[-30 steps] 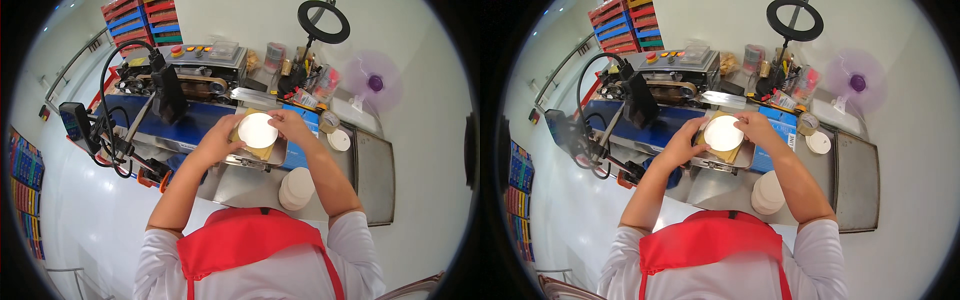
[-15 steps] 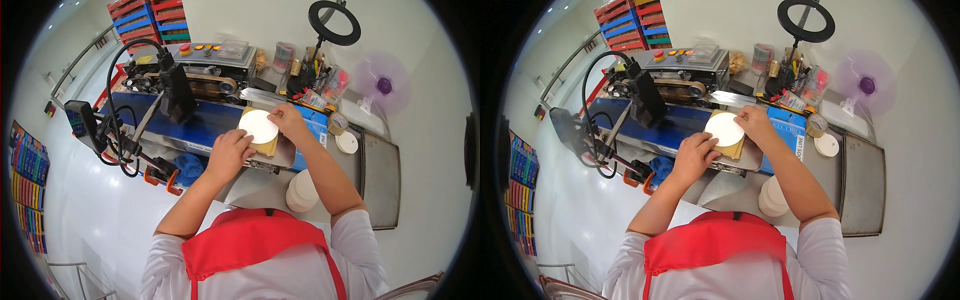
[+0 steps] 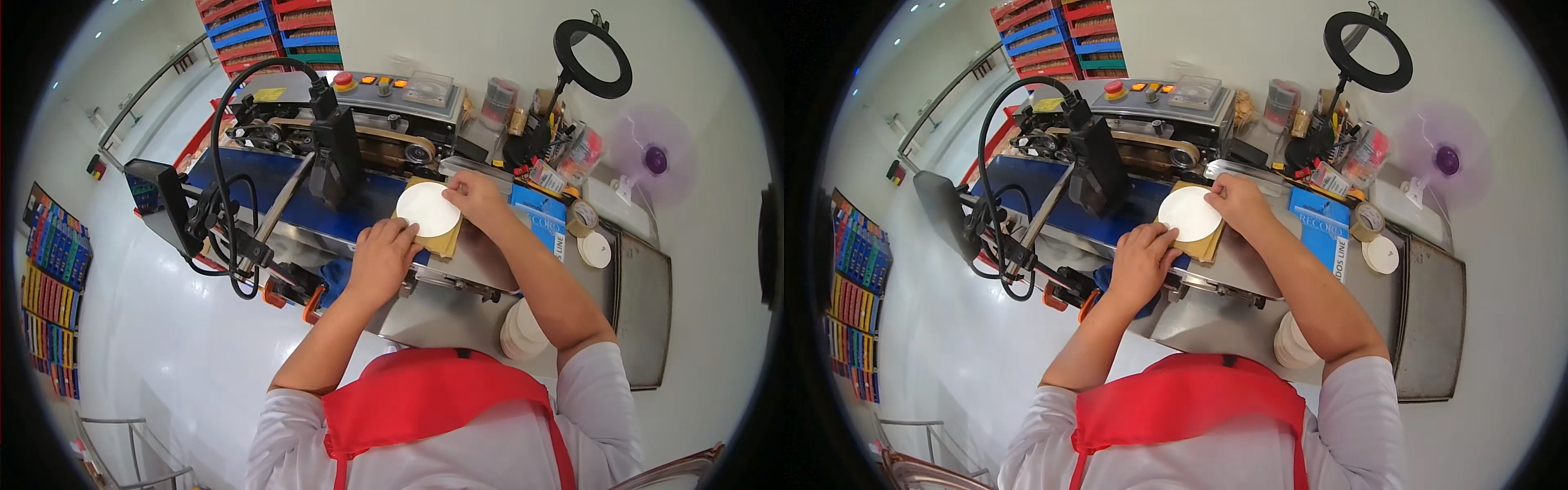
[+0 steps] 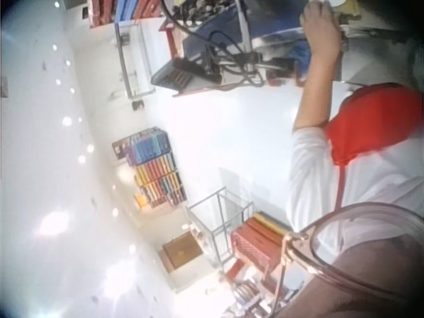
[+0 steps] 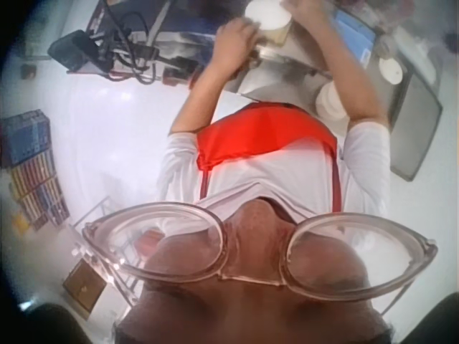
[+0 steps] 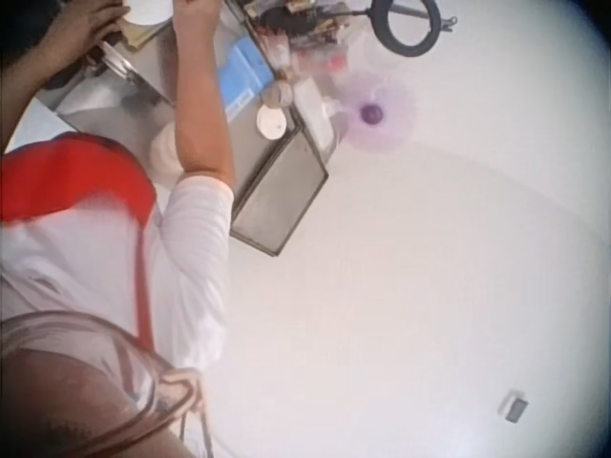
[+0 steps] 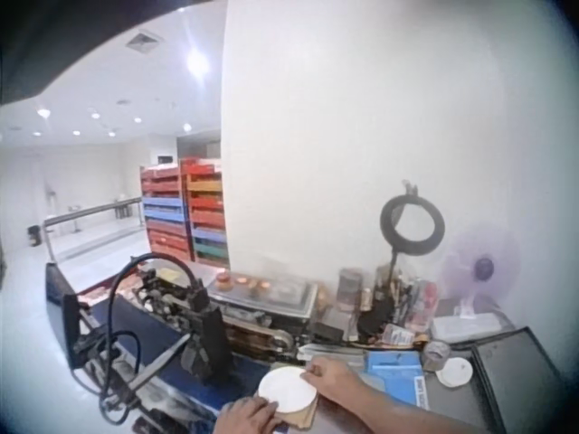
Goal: The person places round cardboard circles into a conveyor-fed heat-sealing machine one by one, then carries the stack of circles to a large metal table and places them down.
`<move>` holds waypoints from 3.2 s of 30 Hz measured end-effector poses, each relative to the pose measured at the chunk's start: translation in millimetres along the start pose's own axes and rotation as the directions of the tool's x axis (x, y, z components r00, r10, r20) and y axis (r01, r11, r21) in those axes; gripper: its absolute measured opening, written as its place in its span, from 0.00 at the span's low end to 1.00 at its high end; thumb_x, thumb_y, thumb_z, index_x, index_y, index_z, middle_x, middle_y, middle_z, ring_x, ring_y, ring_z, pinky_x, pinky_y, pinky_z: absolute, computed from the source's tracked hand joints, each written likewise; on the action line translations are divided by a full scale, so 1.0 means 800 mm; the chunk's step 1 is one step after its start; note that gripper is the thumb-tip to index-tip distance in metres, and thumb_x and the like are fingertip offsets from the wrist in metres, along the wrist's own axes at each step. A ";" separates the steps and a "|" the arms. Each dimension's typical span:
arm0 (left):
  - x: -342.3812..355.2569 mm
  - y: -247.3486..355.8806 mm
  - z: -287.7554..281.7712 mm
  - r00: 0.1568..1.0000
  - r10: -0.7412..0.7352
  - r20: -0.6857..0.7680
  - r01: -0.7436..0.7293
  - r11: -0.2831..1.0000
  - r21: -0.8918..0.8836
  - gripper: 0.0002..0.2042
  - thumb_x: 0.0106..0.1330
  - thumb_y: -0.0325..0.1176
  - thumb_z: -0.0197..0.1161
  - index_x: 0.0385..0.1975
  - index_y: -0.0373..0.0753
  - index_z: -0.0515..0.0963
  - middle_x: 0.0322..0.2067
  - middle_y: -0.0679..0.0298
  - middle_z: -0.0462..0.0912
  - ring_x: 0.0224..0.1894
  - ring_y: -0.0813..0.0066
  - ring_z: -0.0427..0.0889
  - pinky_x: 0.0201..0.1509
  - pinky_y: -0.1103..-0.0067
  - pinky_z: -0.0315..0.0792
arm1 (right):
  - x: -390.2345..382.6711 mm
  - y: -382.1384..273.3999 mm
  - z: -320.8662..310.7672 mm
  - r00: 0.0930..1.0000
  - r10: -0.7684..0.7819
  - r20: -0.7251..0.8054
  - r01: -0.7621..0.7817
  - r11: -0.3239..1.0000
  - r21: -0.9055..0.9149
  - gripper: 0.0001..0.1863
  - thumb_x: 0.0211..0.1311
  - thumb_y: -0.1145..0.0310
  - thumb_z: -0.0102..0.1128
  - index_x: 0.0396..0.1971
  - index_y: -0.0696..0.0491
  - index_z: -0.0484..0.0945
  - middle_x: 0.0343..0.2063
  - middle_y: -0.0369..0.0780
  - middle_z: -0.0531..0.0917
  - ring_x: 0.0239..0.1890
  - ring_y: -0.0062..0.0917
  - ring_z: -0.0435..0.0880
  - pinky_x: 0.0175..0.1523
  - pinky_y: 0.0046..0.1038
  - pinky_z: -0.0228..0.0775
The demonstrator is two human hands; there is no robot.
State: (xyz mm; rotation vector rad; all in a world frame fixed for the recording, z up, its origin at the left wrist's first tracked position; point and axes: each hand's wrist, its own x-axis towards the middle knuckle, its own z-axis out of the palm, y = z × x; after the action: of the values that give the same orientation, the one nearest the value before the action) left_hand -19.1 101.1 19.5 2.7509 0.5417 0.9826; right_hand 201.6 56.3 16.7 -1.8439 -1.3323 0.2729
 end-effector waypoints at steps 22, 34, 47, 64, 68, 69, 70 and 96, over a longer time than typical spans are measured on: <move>-0.032 -0.051 -0.028 0.994 -0.101 0.044 0.097 0.992 0.082 0.24 0.49 0.40 0.66 0.48 0.45 0.72 0.47 0.61 0.70 0.52 0.60 0.67 0.52 0.64 0.59 | 0.045 -0.050 0.058 0.998 -0.037 0.058 0.044 0.993 -0.111 0.10 0.49 0.63 0.62 0.27 0.55 0.77 0.28 0.46 0.77 0.33 0.38 0.77 0.40 0.34 0.69; -0.039 -0.083 -0.036 0.990 -0.139 0.015 0.137 0.986 0.095 0.26 0.48 0.43 0.67 0.49 0.45 0.71 0.49 0.59 0.69 0.53 0.58 0.65 0.54 0.63 0.58 | 0.046 -0.080 0.083 0.989 -0.144 0.035 0.148 0.959 -0.243 0.10 0.56 0.71 0.53 0.37 0.55 0.78 0.29 0.47 0.76 0.33 0.40 0.77 0.39 0.34 0.69; -0.043 -0.118 -0.050 0.969 -0.247 0.020 0.247 0.969 0.022 0.27 0.47 0.46 0.67 0.49 0.45 0.71 0.50 0.60 0.67 0.56 0.59 0.63 0.56 0.59 0.55 | 0.066 -0.097 0.101 0.973 -0.156 0.170 0.175 0.979 -0.102 0.14 0.54 0.77 0.50 0.41 0.56 0.77 0.29 0.48 0.73 0.35 0.40 0.74 0.42 0.32 0.67; -0.045 -0.156 -0.036 0.894 -0.406 -0.188 0.394 0.914 -0.101 0.27 0.45 0.47 0.68 0.46 0.41 0.73 0.48 0.60 0.67 0.57 0.58 0.63 0.57 0.61 0.56 | 0.250 -0.220 0.058 0.821 -0.054 0.569 0.034 0.998 0.045 0.20 0.58 0.63 0.54 0.47 0.59 0.72 0.32 0.35 0.76 0.26 0.15 0.73 0.31 0.18 0.68; -0.048 -0.166 -0.023 0.864 -0.420 -0.279 0.398 0.908 -0.132 0.24 0.43 0.40 0.70 0.41 0.42 0.74 0.48 0.58 0.67 0.55 0.54 0.64 0.56 0.64 0.62 | 0.280 -0.235 0.112 0.533 -0.129 0.836 0.169 0.985 0.044 0.26 0.56 0.58 0.55 0.52 0.57 0.69 0.34 0.36 0.77 0.31 0.18 0.74 0.36 0.19 0.68; -0.050 -0.169 -0.021 0.864 -0.432 -0.258 0.425 0.901 -0.087 0.22 0.43 0.37 0.69 0.40 0.41 0.73 0.49 0.57 0.66 0.56 0.52 0.63 0.58 0.64 0.61 | 0.282 -0.240 0.130 0.432 -0.024 0.901 0.276 0.955 -0.107 0.26 0.56 0.61 0.56 0.54 0.54 0.68 0.39 0.38 0.77 0.38 0.22 0.75 0.42 0.22 0.68; -0.052 -0.173 -0.014 0.862 -0.435 -0.259 0.428 0.900 -0.087 0.22 0.43 0.37 0.69 0.40 0.41 0.73 0.49 0.57 0.66 0.56 0.52 0.63 0.58 0.64 0.61 | 0.284 -0.243 0.143 0.340 0.101 0.935 0.393 0.888 -0.238 0.27 0.55 0.64 0.56 0.57 0.52 0.66 0.44 0.40 0.77 0.45 0.27 0.77 0.47 0.25 0.68; -0.053 -0.165 -0.014 0.810 -0.452 -0.373 0.410 0.892 -0.191 0.32 0.54 0.34 0.61 0.58 0.29 0.57 0.62 0.45 0.48 0.65 0.48 0.49 0.65 0.61 0.50 | 0.301 -0.216 0.100 0.784 -0.447 0.430 0.410 0.894 0.181 0.24 0.47 0.68 0.60 0.46 0.57 0.69 0.38 0.40 0.77 0.39 0.23 0.75 0.45 0.26 0.67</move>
State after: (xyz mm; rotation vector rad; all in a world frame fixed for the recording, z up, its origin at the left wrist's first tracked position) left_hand -93.9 206.3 -32.9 2.1726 1.0909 1.4108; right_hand 135.1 320.6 157.3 -1.3948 -2.0006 0.5347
